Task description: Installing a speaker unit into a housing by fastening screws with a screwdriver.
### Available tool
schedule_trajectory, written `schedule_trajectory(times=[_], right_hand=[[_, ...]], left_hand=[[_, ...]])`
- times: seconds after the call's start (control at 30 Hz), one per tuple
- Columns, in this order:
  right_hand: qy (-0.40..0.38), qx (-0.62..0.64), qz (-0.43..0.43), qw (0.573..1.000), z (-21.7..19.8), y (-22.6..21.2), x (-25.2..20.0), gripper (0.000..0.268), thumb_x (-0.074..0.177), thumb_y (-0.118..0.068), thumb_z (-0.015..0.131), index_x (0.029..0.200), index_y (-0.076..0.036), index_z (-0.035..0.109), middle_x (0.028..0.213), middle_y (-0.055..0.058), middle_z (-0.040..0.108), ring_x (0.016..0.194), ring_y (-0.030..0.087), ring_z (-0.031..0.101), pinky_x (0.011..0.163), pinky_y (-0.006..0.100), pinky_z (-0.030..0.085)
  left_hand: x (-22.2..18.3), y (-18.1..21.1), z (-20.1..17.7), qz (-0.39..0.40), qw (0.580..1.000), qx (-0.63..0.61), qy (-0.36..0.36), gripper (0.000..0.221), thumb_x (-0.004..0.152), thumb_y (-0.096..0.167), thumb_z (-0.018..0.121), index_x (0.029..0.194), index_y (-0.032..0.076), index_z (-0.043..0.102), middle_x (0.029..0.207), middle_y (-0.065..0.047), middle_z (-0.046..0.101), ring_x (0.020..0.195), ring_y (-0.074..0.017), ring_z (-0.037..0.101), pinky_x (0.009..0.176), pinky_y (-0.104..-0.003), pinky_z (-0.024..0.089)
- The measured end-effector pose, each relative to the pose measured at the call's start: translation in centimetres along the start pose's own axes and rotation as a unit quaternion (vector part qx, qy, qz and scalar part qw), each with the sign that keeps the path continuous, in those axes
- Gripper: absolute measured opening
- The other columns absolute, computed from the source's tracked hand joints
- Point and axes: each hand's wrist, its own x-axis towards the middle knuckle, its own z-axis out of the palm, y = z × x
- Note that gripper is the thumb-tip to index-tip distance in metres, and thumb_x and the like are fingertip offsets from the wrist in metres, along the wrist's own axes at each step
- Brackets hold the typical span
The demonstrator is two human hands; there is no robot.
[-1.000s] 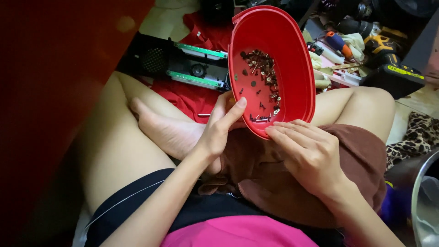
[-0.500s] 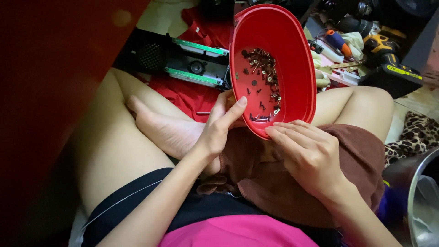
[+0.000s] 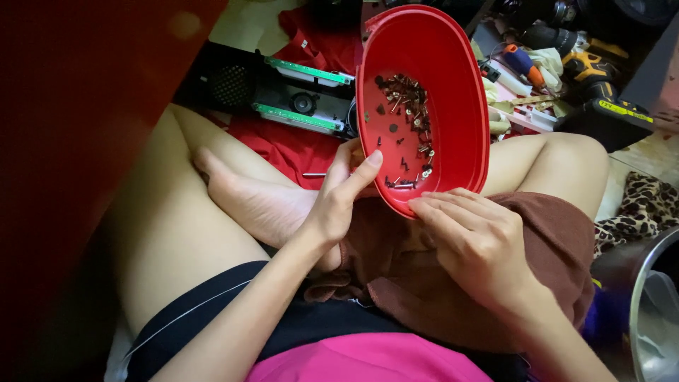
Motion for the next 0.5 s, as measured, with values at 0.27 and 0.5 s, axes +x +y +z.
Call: schedule_trajectory(times=[0.27,0.5], right_hand=[[-0.207,0.099,0.228,0.946,-1.4,2.8,3.2,0.017,0.067,-0.012,0.062,0.081,-0.005,0.069,0.068,0.005,0.069,0.047,0.02,0.058,0.048,0.029,0.046],[-0.385,-0.072,0.263,0.882,3.5,4.6,4.3,0.014,0.067,-0.026,0.07,0.077,-0.017,0.07,0.072,0.004,0.067,0.075,0.028,0.064,0.066,0.043,0.054]], left_hand=[[-1.0,1.6,0.8,0.058,0.995,0.083,-0.025,0.062,0.079,0.036,0.046,0.124,-0.005,0.034,0.118,-0.018,0.05,0.106,-0.0235,0.049,0.089,-0.031,0.038],[-1.4,3.2,1.3,-0.029,0.992,0.118,-0.022,0.079,0.074,0.053,0.053,0.13,0.002,0.031,0.125,-0.025,0.044,0.115,-0.0405,0.046,0.098,-0.048,0.033]])
